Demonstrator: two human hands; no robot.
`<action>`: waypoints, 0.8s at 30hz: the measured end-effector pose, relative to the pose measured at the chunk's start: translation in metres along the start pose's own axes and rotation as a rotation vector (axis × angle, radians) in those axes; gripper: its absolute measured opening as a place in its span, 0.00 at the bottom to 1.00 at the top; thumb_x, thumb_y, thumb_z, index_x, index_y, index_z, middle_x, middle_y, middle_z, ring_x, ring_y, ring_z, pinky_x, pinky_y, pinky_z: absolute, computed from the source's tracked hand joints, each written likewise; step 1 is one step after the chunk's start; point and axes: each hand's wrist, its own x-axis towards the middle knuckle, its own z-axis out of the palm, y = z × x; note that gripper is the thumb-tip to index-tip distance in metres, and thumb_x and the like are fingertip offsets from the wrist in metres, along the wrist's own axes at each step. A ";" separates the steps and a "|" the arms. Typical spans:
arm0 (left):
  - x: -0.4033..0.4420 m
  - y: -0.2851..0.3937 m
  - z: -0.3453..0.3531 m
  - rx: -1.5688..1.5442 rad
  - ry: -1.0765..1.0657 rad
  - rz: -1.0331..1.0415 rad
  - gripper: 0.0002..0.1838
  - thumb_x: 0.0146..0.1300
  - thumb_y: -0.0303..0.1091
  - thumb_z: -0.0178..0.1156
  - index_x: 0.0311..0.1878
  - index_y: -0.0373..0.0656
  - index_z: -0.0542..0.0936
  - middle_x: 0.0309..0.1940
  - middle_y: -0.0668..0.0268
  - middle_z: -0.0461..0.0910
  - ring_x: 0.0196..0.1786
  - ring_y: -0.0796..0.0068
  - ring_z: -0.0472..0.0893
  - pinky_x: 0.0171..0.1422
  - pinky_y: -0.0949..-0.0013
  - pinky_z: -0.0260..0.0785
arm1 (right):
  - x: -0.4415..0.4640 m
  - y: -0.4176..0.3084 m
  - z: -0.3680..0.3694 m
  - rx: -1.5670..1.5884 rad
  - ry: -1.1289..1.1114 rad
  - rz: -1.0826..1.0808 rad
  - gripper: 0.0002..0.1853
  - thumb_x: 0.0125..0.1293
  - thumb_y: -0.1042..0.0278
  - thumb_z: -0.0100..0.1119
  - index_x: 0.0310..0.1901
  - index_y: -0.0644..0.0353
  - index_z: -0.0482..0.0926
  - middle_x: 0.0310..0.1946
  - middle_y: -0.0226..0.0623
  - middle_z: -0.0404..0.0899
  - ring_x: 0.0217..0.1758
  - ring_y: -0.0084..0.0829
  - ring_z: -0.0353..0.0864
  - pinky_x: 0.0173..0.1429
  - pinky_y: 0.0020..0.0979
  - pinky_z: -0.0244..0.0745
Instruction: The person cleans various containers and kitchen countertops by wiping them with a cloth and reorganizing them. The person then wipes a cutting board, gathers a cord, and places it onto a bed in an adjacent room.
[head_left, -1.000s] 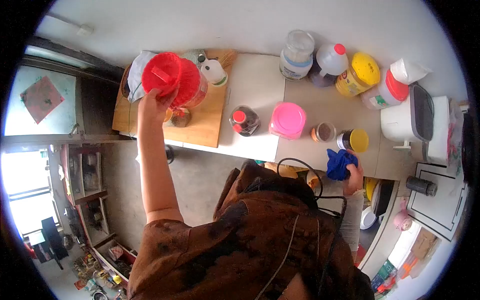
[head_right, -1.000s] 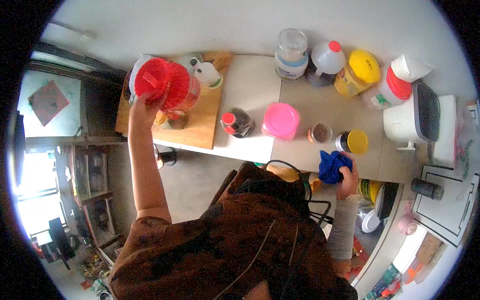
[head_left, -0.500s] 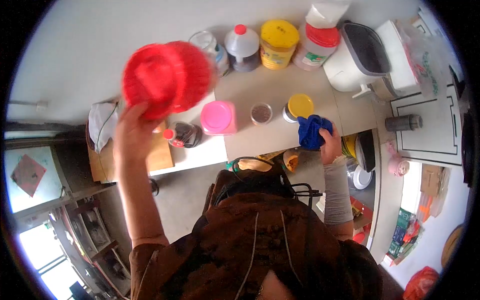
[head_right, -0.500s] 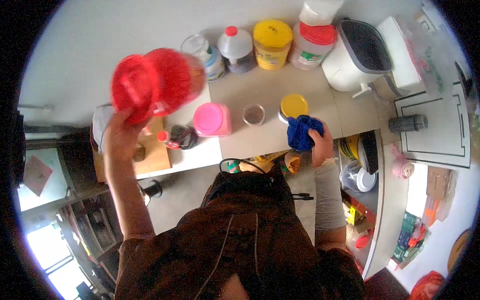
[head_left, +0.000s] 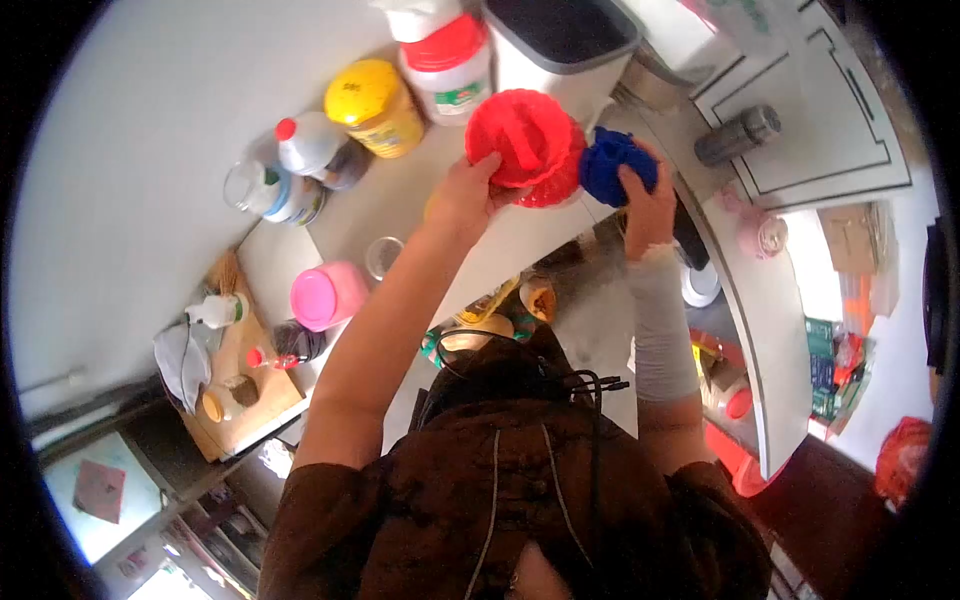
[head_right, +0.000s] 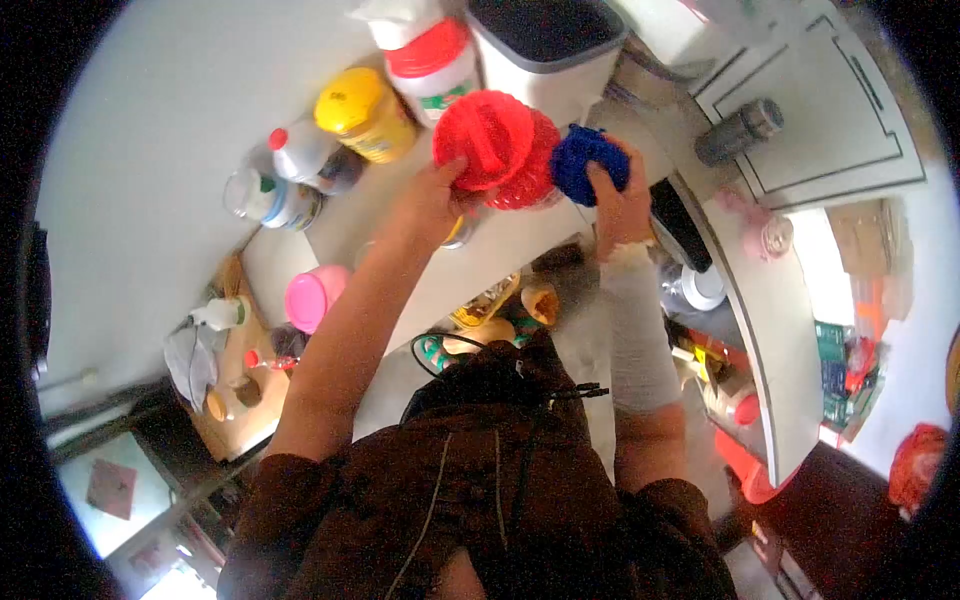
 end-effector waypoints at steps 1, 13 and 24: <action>0.004 -0.010 -0.011 -0.060 0.041 -0.024 0.18 0.71 0.31 0.46 0.61 0.32 0.65 0.53 0.49 0.75 0.49 0.55 0.81 0.48 0.57 0.83 | -0.001 0.013 0.011 -0.009 -0.002 0.007 0.22 0.61 0.75 0.58 0.58 0.58 0.72 0.50 0.39 0.77 0.53 0.31 0.76 0.60 0.30 0.70; 0.087 -0.103 -0.013 0.662 0.187 0.082 0.18 0.70 0.31 0.49 0.60 0.34 0.67 0.48 0.52 0.80 0.39 0.56 0.85 0.39 0.60 0.83 | 0.025 0.135 -0.013 -0.466 -0.145 -0.198 0.22 0.55 0.77 0.56 0.54 0.59 0.75 0.47 0.42 0.79 0.52 0.40 0.80 0.58 0.35 0.72; 0.070 -0.091 0.016 0.284 0.179 0.027 0.15 0.72 0.31 0.46 0.57 0.34 0.72 0.45 0.51 0.81 0.42 0.53 0.84 0.40 0.57 0.84 | 0.067 0.036 -0.001 -0.519 -0.461 -0.564 0.22 0.55 0.80 0.58 0.53 0.54 0.78 0.51 0.44 0.78 0.56 0.44 0.75 0.62 0.40 0.69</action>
